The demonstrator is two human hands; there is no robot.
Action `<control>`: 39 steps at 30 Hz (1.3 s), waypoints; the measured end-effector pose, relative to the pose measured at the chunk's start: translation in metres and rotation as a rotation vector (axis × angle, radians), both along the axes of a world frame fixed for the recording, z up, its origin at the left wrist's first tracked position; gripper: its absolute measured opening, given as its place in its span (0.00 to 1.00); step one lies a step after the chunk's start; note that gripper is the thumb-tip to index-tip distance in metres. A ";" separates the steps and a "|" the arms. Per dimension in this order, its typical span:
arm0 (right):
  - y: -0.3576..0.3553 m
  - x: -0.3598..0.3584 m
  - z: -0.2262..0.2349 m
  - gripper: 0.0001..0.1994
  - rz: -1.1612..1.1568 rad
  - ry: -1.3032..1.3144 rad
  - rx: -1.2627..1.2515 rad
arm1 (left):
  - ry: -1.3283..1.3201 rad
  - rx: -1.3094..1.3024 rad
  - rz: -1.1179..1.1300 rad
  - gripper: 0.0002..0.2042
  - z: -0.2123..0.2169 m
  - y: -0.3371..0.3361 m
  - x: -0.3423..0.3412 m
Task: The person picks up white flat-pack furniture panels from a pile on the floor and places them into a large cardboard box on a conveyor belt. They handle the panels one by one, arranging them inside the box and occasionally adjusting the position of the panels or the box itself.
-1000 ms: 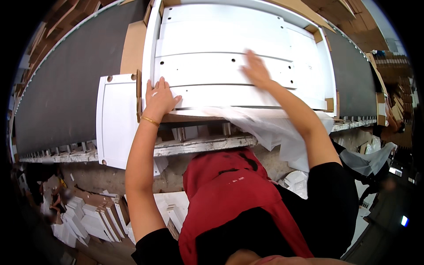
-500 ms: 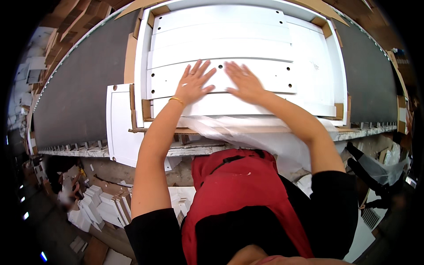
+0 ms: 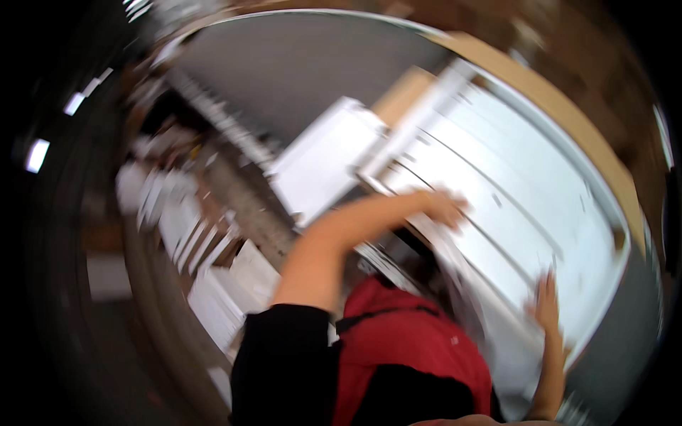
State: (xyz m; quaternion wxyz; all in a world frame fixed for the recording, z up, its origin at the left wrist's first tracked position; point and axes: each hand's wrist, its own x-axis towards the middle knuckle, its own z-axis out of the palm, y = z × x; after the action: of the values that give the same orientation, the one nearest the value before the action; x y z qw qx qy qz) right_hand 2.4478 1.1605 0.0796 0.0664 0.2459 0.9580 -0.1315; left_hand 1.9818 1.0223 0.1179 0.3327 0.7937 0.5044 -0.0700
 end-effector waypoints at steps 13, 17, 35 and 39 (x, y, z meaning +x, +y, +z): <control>-0.065 0.040 0.050 0.23 -0.863 0.696 -0.207 | -0.247 0.762 0.166 0.31 0.047 -0.113 0.109; -0.114 0.043 0.062 0.20 -0.982 0.682 0.298 | -0.383 0.801 0.096 0.23 0.055 -0.101 0.103; -0.215 0.153 0.114 0.41 -0.513 0.575 -1.398 | -0.171 0.414 0.444 0.11 0.080 -0.155 0.109; -0.170 0.155 0.147 0.43 -0.533 0.922 -1.284 | -1.012 -0.236 0.782 0.23 0.016 -0.155 0.155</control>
State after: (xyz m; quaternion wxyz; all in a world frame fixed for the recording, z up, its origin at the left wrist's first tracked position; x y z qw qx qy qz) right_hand 2.6026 0.9905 0.2266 -0.2386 0.3004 0.5377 -0.7509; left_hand 2.1368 0.8673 0.1338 0.6152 0.4443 0.5262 0.3838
